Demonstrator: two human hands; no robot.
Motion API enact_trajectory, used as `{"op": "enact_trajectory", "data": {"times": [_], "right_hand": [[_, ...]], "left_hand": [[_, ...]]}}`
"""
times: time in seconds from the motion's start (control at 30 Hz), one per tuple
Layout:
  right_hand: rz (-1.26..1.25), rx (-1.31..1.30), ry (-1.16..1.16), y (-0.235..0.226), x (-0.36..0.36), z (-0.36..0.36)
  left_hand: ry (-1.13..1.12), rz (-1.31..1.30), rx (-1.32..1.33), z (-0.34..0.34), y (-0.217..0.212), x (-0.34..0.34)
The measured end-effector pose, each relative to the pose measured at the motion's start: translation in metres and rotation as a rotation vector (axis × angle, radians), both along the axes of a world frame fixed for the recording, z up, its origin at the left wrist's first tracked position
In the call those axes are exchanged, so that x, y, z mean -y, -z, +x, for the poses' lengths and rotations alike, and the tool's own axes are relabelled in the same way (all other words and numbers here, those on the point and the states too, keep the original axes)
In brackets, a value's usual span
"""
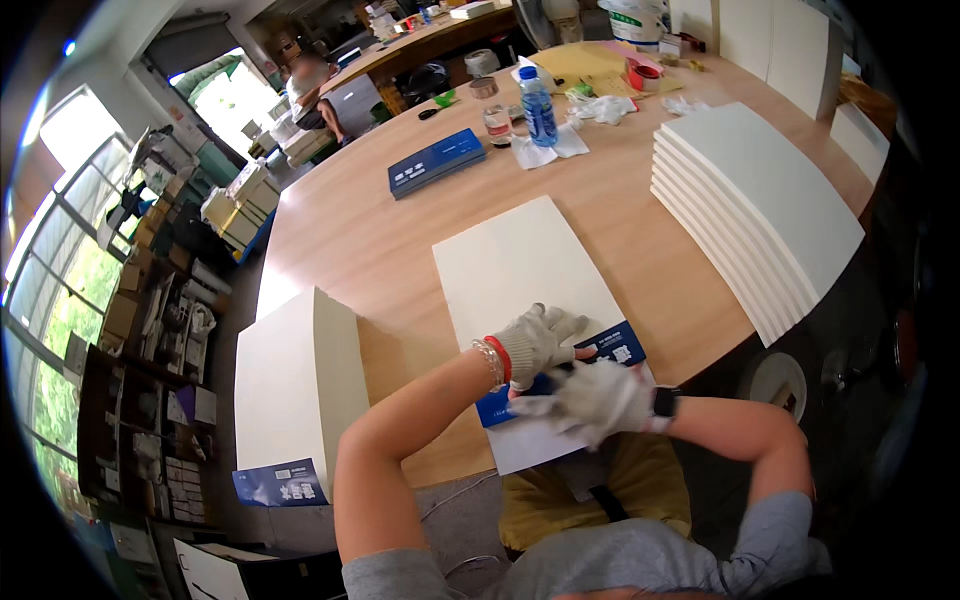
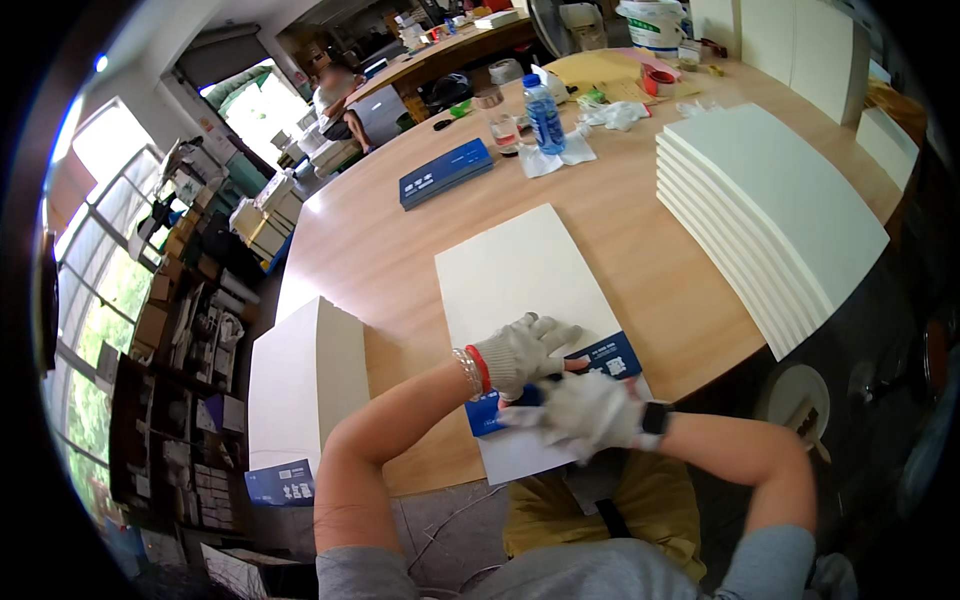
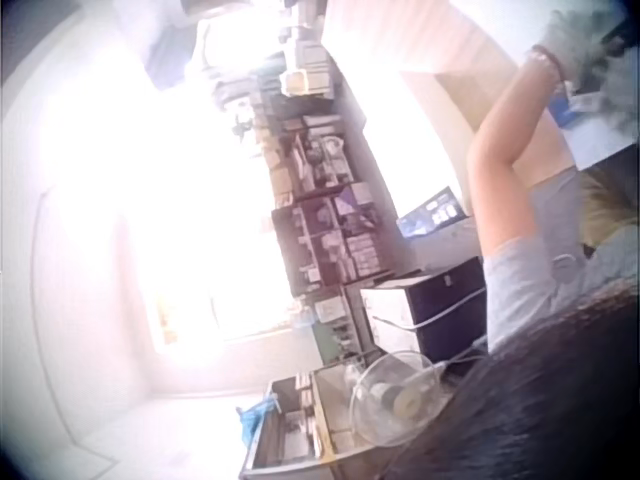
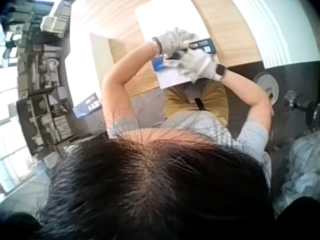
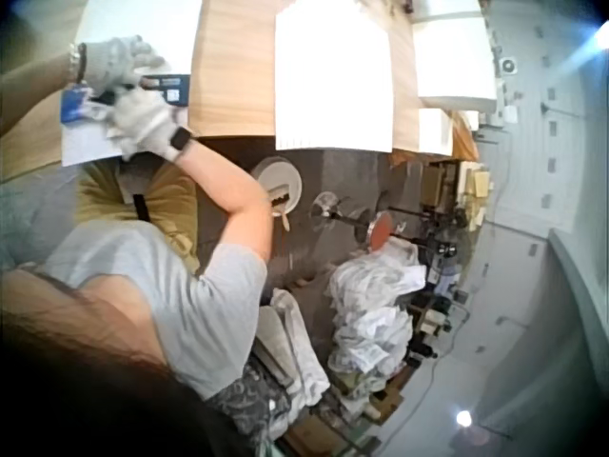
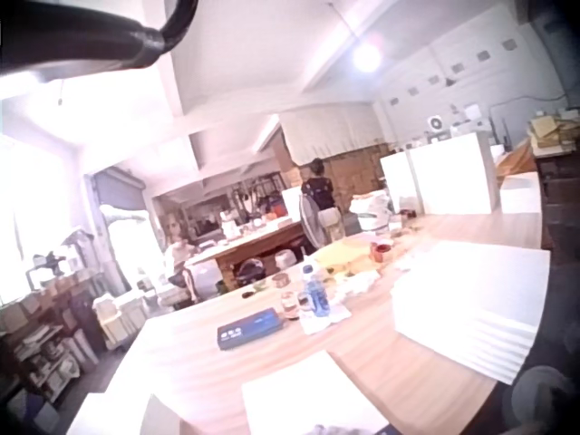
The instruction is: The person repeatedly assembles notebooks by placing a white cover sheet over a stack of paper, aligning it, and pressing the spine with a blue box. They then stack the finished notebook and repeat the process. At 00:53, the person briefly uses a brush to apply a substance to the spine of a stacked notebook before resuming assembly.
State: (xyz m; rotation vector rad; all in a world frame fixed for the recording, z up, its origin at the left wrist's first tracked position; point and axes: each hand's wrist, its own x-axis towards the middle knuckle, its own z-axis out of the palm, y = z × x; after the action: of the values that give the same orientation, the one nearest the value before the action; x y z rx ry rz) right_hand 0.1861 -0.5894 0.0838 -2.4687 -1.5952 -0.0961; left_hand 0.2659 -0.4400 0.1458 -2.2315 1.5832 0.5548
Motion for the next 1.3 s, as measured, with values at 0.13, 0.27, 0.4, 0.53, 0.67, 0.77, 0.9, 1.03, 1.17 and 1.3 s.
{"op": "enact_trajectory", "data": {"times": [0.13,0.27,0.4,0.53,0.67,0.77,0.9,1.03,1.17,1.3], "right_hand": [[-0.164,-0.166,-0.063,-0.011,-0.1,-0.015],[0.282,0.052,-0.094,0.031,-0.002,0.004],[-0.146,0.095,0.577,-0.002,0.165,0.007],[-0.118,0.447,0.964,0.01,0.159,0.021],[0.404,-0.597,1.015,0.015,0.098,0.042],[0.484,-0.59,1.057,0.035,0.088,0.063],[0.554,-0.794,0.985,0.028,0.079,0.086],[0.946,-1.666,0.508,0.048,0.086,0.096],[1.088,-1.399,0.722,0.048,0.068,0.124],[1.252,-1.348,0.391,0.04,0.018,0.124]], "left_hand": [[-0.025,0.054,0.009,0.001,0.009,0.004],[0.006,-0.023,0.068,0.0,0.028,-0.001],[-0.003,0.143,0.03,-0.013,-0.005,0.02],[-0.053,0.169,0.111,-0.028,-0.025,0.026],[-0.282,-0.075,0.33,-0.052,0.023,-0.024],[-0.754,-0.409,0.173,-0.108,0.028,-0.035],[-1.354,-1.403,-2.109,-0.159,0.108,-0.036],[-1.942,-1.846,-2.197,-0.141,0.093,-0.024],[-2.037,-1.855,-1.81,-0.135,0.068,-0.033],[-1.848,-1.966,-1.441,-0.148,0.058,-0.08]]}}
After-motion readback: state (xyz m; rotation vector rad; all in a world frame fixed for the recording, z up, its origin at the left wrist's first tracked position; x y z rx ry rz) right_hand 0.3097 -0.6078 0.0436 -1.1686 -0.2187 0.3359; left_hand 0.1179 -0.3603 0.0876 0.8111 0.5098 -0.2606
